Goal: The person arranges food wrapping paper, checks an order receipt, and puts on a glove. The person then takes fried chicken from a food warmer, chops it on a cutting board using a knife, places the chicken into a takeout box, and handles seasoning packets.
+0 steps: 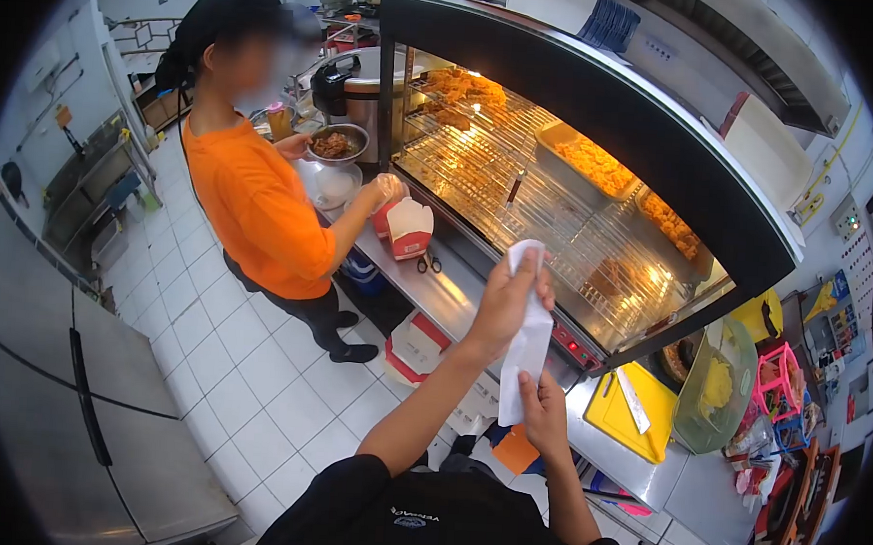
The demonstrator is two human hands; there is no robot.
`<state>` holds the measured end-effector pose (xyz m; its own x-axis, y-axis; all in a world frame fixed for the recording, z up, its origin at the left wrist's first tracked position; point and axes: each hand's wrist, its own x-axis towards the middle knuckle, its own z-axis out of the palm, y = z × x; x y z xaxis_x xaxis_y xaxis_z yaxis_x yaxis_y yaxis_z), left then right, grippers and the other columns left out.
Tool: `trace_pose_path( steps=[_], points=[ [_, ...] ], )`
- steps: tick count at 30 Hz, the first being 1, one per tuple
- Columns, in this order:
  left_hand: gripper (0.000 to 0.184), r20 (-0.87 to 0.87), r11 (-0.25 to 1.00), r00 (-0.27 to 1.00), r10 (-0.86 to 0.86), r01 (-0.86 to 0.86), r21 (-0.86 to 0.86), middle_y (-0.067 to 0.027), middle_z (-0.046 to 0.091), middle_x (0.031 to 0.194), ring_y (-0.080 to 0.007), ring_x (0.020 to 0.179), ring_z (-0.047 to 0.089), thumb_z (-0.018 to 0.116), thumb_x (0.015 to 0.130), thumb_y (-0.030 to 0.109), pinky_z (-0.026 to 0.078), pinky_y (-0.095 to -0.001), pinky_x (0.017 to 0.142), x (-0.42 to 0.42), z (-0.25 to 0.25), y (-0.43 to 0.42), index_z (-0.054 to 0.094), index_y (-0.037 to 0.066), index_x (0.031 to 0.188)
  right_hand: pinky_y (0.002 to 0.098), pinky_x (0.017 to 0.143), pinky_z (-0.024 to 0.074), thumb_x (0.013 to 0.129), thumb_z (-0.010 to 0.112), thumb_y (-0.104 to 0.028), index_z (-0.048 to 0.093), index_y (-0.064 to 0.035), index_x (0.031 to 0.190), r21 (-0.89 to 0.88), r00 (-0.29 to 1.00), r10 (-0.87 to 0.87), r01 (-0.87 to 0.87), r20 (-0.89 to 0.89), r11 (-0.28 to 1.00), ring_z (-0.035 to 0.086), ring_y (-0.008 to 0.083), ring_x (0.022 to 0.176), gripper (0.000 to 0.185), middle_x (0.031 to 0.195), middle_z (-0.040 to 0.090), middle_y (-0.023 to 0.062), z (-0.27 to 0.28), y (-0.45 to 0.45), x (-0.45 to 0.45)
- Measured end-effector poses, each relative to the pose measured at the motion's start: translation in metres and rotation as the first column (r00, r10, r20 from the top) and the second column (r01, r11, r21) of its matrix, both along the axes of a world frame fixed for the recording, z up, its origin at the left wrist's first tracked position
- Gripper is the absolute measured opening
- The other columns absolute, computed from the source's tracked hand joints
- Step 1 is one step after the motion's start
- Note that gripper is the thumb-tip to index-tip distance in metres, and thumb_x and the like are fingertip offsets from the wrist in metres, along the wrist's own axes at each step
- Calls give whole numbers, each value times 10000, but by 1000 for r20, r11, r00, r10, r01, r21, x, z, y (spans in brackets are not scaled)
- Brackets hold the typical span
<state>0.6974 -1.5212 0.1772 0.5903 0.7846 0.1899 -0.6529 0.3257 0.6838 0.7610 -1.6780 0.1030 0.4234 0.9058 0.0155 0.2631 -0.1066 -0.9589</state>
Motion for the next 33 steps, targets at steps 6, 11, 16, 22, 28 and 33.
trace_pose_path(
  steps=[6,11,16,22,28,33],
  points=[
    [326,-42,959,998,-43,53,279,-10,505,685,-112,609,533,403,1034,337,456,-247,601,8,18,2,491,38,941,306,559,404,991,500,-219,594,9,1059,-3,990,25,-25,142,1000,491,106,609,256,688,582,84,5,2,16],
    [314,-61,985,996,-58,67,161,8,465,668,-89,576,486,410,1031,343,430,-237,554,6,22,12,482,53,934,326,565,409,987,508,-232,581,12,994,7,979,131,-134,159,991,500,161,586,254,682,572,135,-5,14,28],
    [297,-90,982,996,-13,30,184,5,503,691,-83,592,495,424,1028,328,426,-229,568,16,28,16,505,58,932,325,612,440,982,519,-244,590,18,1011,-25,941,285,-285,183,958,565,184,651,273,776,631,162,8,32,43],
    [321,-217,917,955,200,-105,385,-67,655,980,-118,869,593,458,1015,295,467,-244,775,33,27,14,559,9,1121,250,670,438,975,538,-178,561,5,1193,156,963,203,-231,178,960,511,68,758,285,881,626,42,62,67,66],
    [506,-41,990,992,120,-122,-75,-121,544,1291,-190,1191,521,482,993,316,411,-328,1002,34,-15,4,387,21,1393,313,859,474,911,586,-95,290,-70,1484,103,896,372,-405,240,909,618,176,994,645,1281,559,164,113,129,76],
    [448,168,956,959,229,-189,-223,-43,519,1286,-146,1164,529,483,997,276,429,-325,979,23,-16,8,391,61,1380,296,820,477,913,581,-72,191,-86,1519,211,862,405,-476,306,854,598,145,957,721,1304,525,149,120,176,70]
  ],
)
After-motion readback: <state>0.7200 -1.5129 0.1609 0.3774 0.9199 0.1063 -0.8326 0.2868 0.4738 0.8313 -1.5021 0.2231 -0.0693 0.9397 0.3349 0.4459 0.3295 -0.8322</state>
